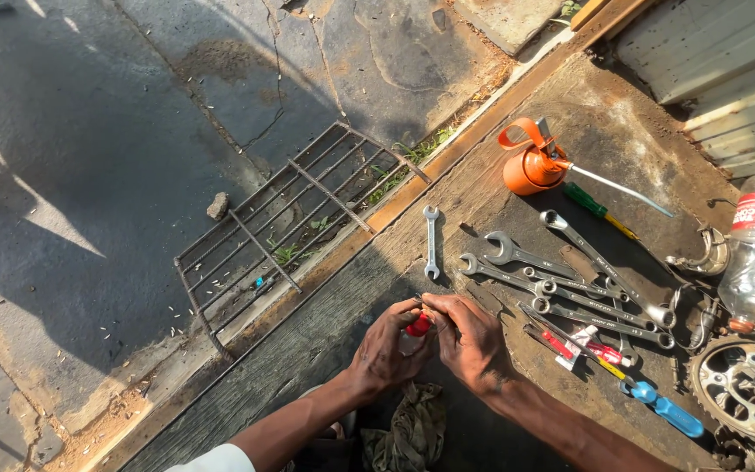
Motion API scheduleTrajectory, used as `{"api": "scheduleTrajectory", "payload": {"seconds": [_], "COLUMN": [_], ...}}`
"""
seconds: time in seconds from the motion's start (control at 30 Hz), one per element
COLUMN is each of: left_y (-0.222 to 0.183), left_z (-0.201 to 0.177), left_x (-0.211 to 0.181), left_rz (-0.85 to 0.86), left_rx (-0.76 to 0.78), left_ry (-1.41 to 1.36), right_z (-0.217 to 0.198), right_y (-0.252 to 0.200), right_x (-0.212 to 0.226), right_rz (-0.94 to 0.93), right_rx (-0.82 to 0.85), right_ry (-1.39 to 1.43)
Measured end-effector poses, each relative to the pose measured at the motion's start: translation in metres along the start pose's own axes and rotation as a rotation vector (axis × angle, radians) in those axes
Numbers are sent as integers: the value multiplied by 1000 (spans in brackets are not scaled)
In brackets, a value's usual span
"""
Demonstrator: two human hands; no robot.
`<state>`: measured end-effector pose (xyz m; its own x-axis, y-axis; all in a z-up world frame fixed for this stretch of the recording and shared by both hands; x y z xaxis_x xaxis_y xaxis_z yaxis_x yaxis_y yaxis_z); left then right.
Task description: The recorder is cleaning and inspecting small mechanical parts, specifically using a screwdriver and a red cap/component near a motorcycle.
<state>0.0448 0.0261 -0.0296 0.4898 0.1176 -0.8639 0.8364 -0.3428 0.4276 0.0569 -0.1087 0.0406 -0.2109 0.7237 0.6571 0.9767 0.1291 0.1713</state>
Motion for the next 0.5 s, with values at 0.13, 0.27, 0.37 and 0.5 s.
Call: {"api": "scheduleTrajectory", "payload": {"seconds": [0.13,0.27,0.37,0.5], "left_y": [-2,0,0,1], "left_z": [3,0,0,-1], "left_x": [5,3,4,4], "left_rz": [2,-4,-32,-21], "left_rx": [-36,-38,-59,-53], "left_ry": [17,-7,-16,-44], "right_z": [0,3,3,3], "right_y": [1,3,4,6], "right_x": [-3,-4,-8,-12], "right_rz": [12,-6,21,68], "right_rx": [16,15,19,66], "right_ry": [11,26,37,72]}}
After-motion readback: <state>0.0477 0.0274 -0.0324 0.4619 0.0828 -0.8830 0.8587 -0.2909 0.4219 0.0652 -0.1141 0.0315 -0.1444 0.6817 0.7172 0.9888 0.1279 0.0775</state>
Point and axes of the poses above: each hand's wrist, its own y-axis towards the middle knuckle, its own z-axis out of the palm, x = y × z, the point moved 7 cm from there along y, towards the middle knuckle, and after that the axes turned 6 degrees about -y, right-handed, at the moved point
